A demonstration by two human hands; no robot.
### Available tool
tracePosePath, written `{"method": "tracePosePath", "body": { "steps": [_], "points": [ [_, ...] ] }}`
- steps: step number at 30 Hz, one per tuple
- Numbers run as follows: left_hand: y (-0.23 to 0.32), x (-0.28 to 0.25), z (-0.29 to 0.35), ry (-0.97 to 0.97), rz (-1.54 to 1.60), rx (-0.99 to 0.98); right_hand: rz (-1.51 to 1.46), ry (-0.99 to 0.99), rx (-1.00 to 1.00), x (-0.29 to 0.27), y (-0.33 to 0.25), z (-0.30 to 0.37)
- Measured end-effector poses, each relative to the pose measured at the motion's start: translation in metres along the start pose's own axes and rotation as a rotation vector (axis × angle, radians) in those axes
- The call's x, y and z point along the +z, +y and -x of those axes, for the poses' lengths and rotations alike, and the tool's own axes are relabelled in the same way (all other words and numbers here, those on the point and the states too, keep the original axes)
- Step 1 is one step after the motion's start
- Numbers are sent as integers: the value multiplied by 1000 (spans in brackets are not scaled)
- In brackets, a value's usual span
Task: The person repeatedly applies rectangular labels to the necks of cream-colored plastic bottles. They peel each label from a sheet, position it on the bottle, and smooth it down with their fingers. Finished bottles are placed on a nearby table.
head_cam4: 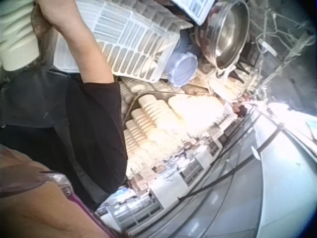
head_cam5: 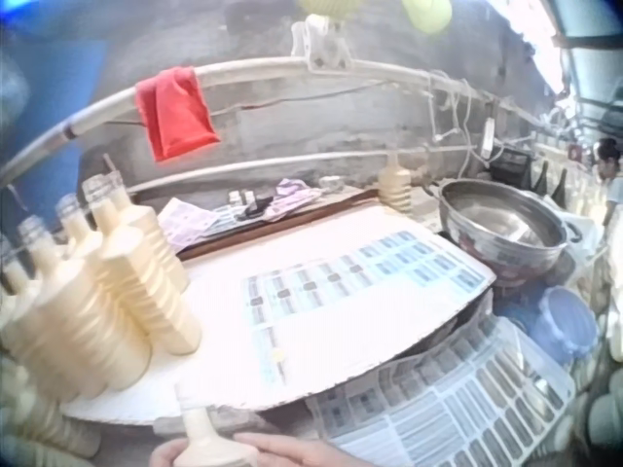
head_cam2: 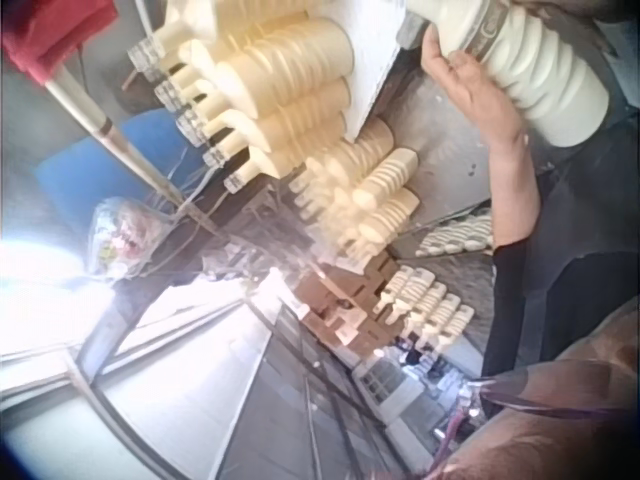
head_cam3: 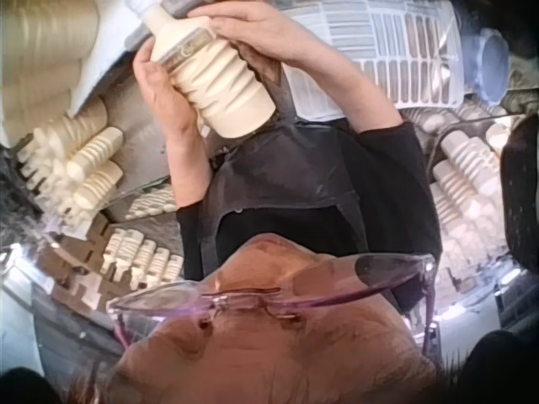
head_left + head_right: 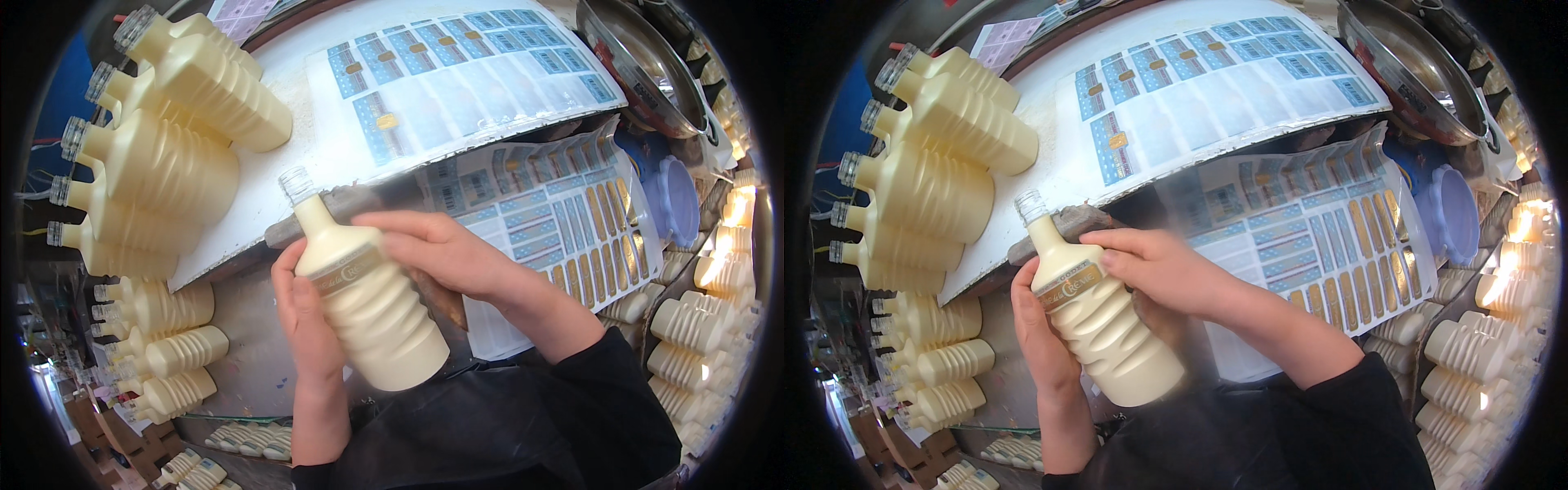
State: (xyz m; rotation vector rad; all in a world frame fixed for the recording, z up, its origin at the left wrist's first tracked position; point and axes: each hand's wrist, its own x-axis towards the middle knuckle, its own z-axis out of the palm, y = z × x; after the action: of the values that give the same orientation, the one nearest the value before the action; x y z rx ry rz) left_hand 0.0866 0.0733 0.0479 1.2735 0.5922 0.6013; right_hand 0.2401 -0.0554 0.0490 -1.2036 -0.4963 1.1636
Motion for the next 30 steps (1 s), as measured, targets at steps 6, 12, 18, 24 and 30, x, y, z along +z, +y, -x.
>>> {"method": "tracePosePath", "body": {
  "steps": [6, 12, 18, 24, 30],
  "points": [
    [-1, -1, 0, -5, -65, 6, 121, 66, -13, 7, 1, -2],
    [-2, 0, 0, -5, -75, 24, 87, 72, -43, 8, 2, -1],
    [-3, -2, 0, 0, -100, 28, 66, 84, -74, 10, 5, -2],
    [-2, 0, 0, 2, -105, 26, 96, 85, -61, 9, 6, -3],
    [-1, 1, 0, 26, -27, -4, -50, -21, -47, -2, 6, -3]
  ]
}}
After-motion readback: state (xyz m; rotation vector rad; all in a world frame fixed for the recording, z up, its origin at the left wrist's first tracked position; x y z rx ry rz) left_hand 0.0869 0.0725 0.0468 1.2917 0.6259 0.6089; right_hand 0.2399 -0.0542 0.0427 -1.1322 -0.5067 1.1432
